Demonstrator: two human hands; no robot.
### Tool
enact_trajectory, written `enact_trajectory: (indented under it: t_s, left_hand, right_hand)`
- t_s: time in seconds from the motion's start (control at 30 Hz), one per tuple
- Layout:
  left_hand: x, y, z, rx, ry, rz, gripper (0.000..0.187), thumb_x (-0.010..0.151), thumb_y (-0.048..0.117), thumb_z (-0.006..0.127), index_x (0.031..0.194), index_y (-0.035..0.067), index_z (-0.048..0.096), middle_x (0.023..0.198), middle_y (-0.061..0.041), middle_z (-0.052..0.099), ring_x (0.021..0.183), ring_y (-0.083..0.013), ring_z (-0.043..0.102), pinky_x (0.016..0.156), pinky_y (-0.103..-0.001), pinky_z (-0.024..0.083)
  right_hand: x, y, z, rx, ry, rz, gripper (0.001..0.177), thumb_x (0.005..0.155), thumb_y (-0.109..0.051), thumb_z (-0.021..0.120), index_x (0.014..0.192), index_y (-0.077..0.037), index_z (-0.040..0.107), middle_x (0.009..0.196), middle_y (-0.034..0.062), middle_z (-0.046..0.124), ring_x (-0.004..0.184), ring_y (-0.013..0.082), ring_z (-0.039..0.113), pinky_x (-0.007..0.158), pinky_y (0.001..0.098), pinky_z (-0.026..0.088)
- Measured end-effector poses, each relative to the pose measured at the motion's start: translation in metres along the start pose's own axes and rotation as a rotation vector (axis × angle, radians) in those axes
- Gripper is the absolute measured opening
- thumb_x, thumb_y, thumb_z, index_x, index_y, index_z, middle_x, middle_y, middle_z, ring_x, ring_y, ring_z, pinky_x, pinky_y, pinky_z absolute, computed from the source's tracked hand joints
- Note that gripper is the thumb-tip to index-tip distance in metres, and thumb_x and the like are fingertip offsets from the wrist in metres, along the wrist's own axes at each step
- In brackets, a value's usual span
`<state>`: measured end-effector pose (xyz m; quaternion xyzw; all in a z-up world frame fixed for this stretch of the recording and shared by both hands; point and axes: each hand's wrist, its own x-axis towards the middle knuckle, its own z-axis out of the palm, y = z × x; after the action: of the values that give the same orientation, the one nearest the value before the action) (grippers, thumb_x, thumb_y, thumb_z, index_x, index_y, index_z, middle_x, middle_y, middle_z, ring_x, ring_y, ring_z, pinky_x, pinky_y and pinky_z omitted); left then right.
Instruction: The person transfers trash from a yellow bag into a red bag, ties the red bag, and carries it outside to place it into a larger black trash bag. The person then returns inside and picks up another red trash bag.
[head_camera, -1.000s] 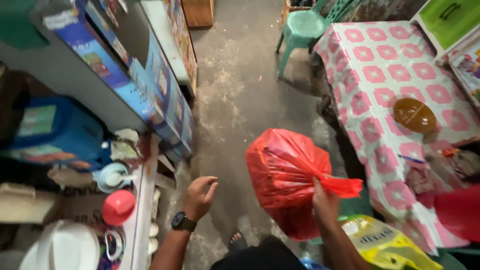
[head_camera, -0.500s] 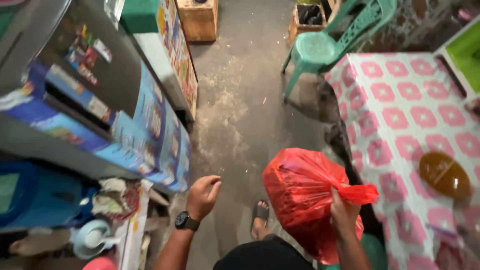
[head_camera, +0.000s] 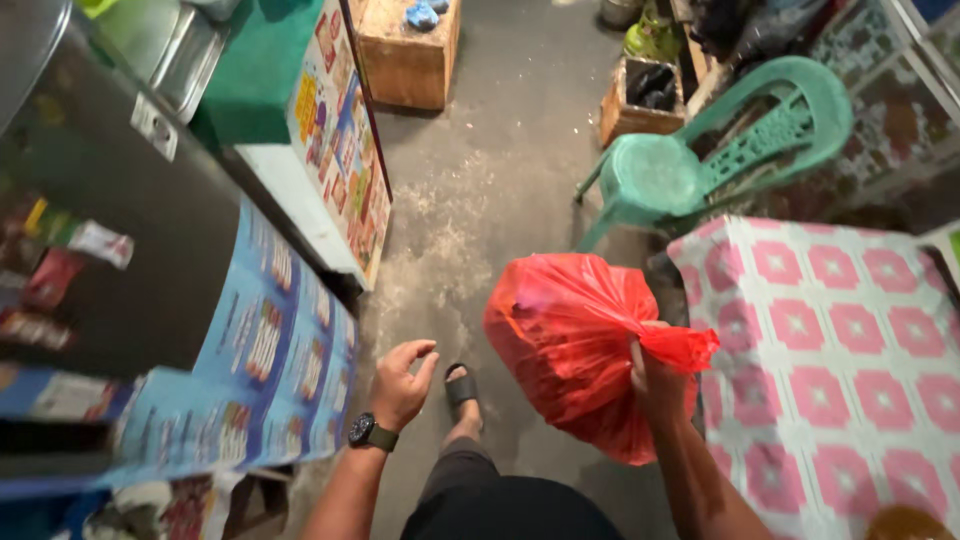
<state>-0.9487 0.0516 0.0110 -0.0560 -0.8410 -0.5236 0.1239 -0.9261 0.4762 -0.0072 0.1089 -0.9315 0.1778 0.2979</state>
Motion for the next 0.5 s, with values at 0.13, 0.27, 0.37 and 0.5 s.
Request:
enact_trajectory:
  t_s: [0.13,0.27,0.37,0.5]
  left_hand:
    - [0.094,-0.011,0.029,0.036,0.036,0.13,0.022,0.085,0.016,0.076,0.105,0.006,0.075,0.103,-0.013,0.076,0.098,-0.0311,0.071,0.086,-0.039,0.055]
    - [0.211,-0.003,0.059,0.022,0.018,0.268,0.03,0.083,0.02,0.08,0.109,0.006,0.072,0.108,-0.014,0.074,0.104,-0.0342,0.068,0.093,-0.042,0.053]
    - [0.282,0.007,0.086,0.004,0.0,0.374,0.038,0.081,0.023,0.083,0.113,0.008,0.07,0.117,-0.015,0.072,0.113,-0.0356,0.066,0.1,-0.043,0.052]
    - [0.368,0.026,0.119,-0.016,-0.089,0.485,0.058,0.074,0.031,0.087,0.124,0.008,0.067,0.135,-0.018,0.064,0.129,-0.0391,0.057,0.113,-0.049,0.044]
  right_hand:
    - [0.093,0.028,0.048,-0.033,0.001,-0.09,0.034,0.077,0.005,0.062,0.109,-0.006,0.062,0.106,0.0151,0.062,0.1,0.0379,0.06,0.088,0.0503,0.046]
    - [0.187,0.052,0.1,-0.054,-0.019,-0.169,0.033,0.072,0.0,0.063,0.105,-0.004,0.063,0.1,0.0166,0.062,0.092,0.0385,0.06,0.079,0.0517,0.045]
    - [0.227,0.07,0.128,-0.093,-0.083,-0.14,0.014,0.081,-0.006,0.065,0.094,-0.006,0.063,0.092,0.0145,0.063,0.085,0.0365,0.06,0.074,0.0493,0.045]
    - [0.283,0.097,0.171,-0.293,-0.127,-0.142,0.013,0.085,-0.019,0.067,0.08,-0.009,0.062,0.079,0.0154,0.062,0.074,0.0362,0.059,0.067,0.0504,0.046]
